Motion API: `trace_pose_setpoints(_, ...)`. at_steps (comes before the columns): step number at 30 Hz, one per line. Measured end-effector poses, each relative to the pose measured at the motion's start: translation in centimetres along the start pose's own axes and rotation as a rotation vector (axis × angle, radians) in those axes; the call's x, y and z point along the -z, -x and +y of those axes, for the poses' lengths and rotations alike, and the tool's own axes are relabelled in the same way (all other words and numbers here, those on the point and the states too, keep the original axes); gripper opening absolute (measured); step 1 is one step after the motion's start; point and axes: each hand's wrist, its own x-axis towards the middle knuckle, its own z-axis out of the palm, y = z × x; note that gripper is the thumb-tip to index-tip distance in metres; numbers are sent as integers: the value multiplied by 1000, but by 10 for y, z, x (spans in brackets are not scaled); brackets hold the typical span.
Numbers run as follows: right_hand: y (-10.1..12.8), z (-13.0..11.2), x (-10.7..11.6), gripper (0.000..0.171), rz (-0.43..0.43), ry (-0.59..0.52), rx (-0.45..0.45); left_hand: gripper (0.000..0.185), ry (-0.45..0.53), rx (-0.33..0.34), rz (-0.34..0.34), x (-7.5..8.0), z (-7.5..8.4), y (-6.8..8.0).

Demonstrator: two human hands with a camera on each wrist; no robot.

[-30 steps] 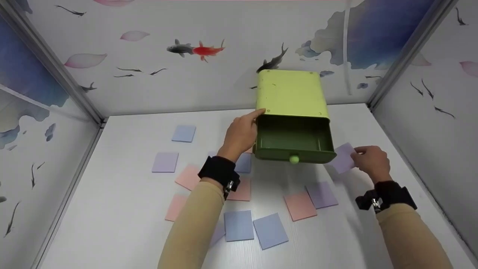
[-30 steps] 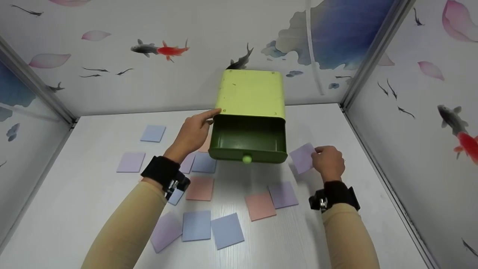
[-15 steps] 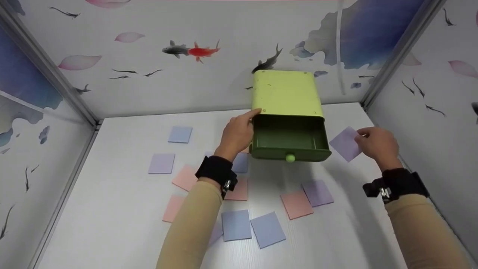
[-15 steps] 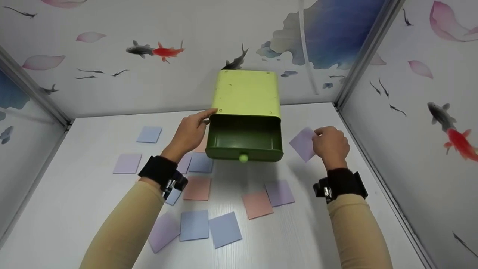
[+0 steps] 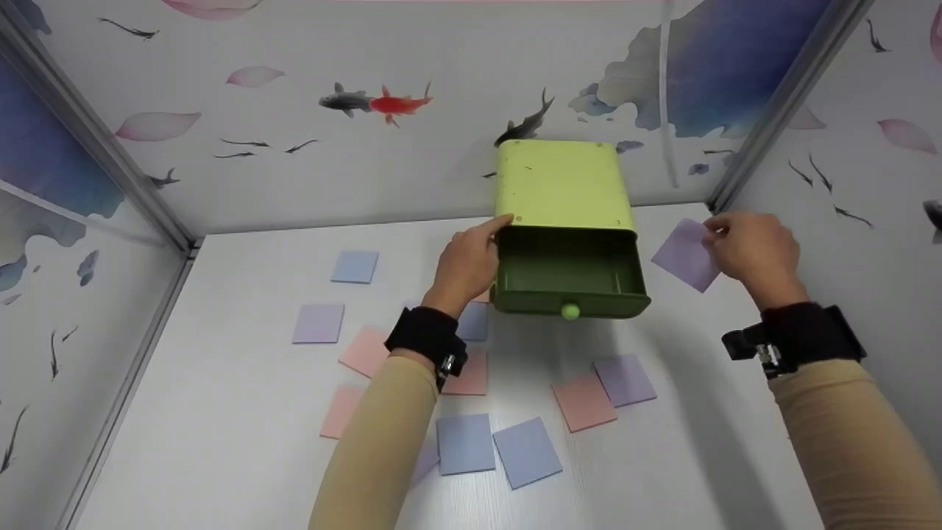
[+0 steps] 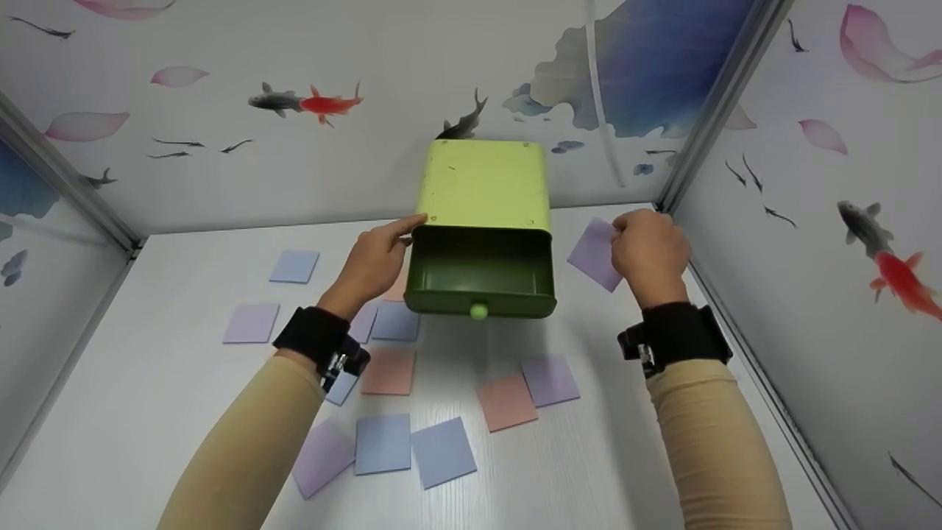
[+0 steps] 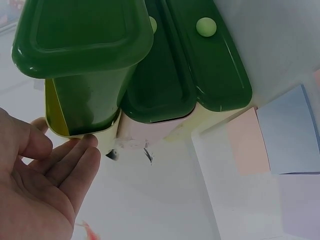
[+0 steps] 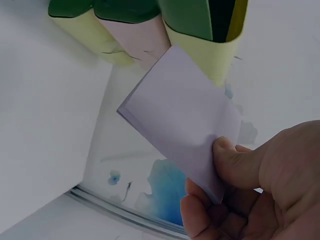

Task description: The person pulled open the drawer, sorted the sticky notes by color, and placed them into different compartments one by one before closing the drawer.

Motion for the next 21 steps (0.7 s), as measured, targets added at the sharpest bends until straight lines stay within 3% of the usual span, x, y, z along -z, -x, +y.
trace_pose_setpoints(10,0,-45,25,34,64,14,80,50,-13,-7,5,1,0,0)
trace_pose_setpoints(16,3,-79,19,29,100,25,184,50,-12,1,0,0,0,0)
trace_pose_setpoints(21,6,-103,5,27,79,9,269,51,-19,4,-13,1,1,1)
